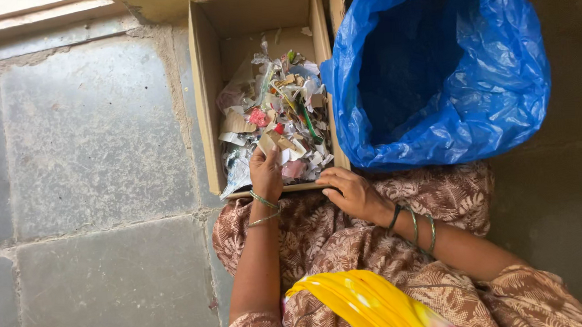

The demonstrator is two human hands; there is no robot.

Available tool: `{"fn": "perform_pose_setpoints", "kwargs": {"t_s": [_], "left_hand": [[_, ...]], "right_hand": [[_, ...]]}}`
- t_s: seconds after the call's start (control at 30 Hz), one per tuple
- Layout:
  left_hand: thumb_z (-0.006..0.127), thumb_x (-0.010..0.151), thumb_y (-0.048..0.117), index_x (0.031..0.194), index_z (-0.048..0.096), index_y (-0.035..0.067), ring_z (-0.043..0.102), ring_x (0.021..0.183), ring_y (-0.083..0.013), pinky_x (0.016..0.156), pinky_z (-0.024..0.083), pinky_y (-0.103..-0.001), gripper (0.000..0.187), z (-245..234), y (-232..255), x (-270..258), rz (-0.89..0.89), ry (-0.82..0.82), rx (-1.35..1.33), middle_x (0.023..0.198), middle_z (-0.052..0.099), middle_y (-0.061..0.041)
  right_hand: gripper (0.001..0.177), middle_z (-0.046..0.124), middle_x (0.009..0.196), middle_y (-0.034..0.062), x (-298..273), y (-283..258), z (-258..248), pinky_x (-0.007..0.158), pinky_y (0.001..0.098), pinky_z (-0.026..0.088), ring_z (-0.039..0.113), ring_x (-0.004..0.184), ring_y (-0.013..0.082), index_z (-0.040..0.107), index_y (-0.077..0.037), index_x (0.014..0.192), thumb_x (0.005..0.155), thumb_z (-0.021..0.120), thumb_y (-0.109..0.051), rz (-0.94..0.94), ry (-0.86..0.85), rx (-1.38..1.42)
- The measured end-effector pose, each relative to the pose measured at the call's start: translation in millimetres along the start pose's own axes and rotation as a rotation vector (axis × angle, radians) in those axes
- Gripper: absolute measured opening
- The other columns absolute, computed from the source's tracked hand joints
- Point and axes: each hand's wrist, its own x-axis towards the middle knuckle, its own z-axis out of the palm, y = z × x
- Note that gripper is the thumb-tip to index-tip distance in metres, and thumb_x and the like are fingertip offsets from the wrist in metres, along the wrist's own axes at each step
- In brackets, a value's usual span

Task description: The person sits on the floor and sorts small pieces of paper and plastic from a blue bag into a cardboard box. They pick up items one by one, separate them, and place them into the box.

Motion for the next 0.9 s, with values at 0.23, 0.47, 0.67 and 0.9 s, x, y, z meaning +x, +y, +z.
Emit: {"fn": "perform_pose_setpoints", "kwargs": {"t_s": [0.23,0.47,0.67,0.9], "left_hand": [[0.059,0.101,0.000,0.119,0.066,-0.003,0.070,0.102,-0.0201,0.090,0.059,-0.035,0.019,-5,-5,-12,0.035,0.028,0.003,0.114,0.073,-0.012],[0.057,0.103,-0.002,0.123,0.064,-0.003,0.070,0.106,-0.0206,0.094,0.059,-0.034,0.021,1,-5,-19,0.049,0.015,-0.076,0.118,0.072,-0.012],[0.056,0.103,0.003,0.121,0.064,-0.002,0.073,0.093,-0.0247,0.076,0.066,-0.041,0.020,13,2,-27,-0.041,0.007,0.007,0.110,0.072,-0.015],[0.060,0.101,0.001,0.118,0.064,-0.003,0.073,0.095,-0.0198,0.082,0.064,-0.034,0.018,-3,-11,-18,-0.023,0.051,-0.020,0.110,0.073,-0.012]], "right_hand": [[0.027,0.060,0.131,0.0110,27,17,23,0.086,0.0277,0.061,0.069,0.102,0.0156,0.068,-0.006,0.121,0.094,0.064,-0.009,0.144,0.119,0.279],[0.025,0.072,0.110,0.0038,18,44,31,0.082,0.0223,0.055,0.069,0.097,0.0097,0.065,-0.002,0.125,0.102,0.060,-0.007,0.318,0.210,0.694],[0.026,0.067,0.119,0.0052,30,30,38,0.078,0.0232,0.056,0.069,0.095,0.0103,0.068,-0.001,0.123,0.098,0.061,-0.004,0.272,0.178,0.659],[0.032,0.065,0.129,0.0049,31,15,32,0.079,0.0231,0.056,0.068,0.088,0.0109,0.070,-0.001,0.126,0.099,0.052,-0.001,0.290,0.117,0.642]]}}
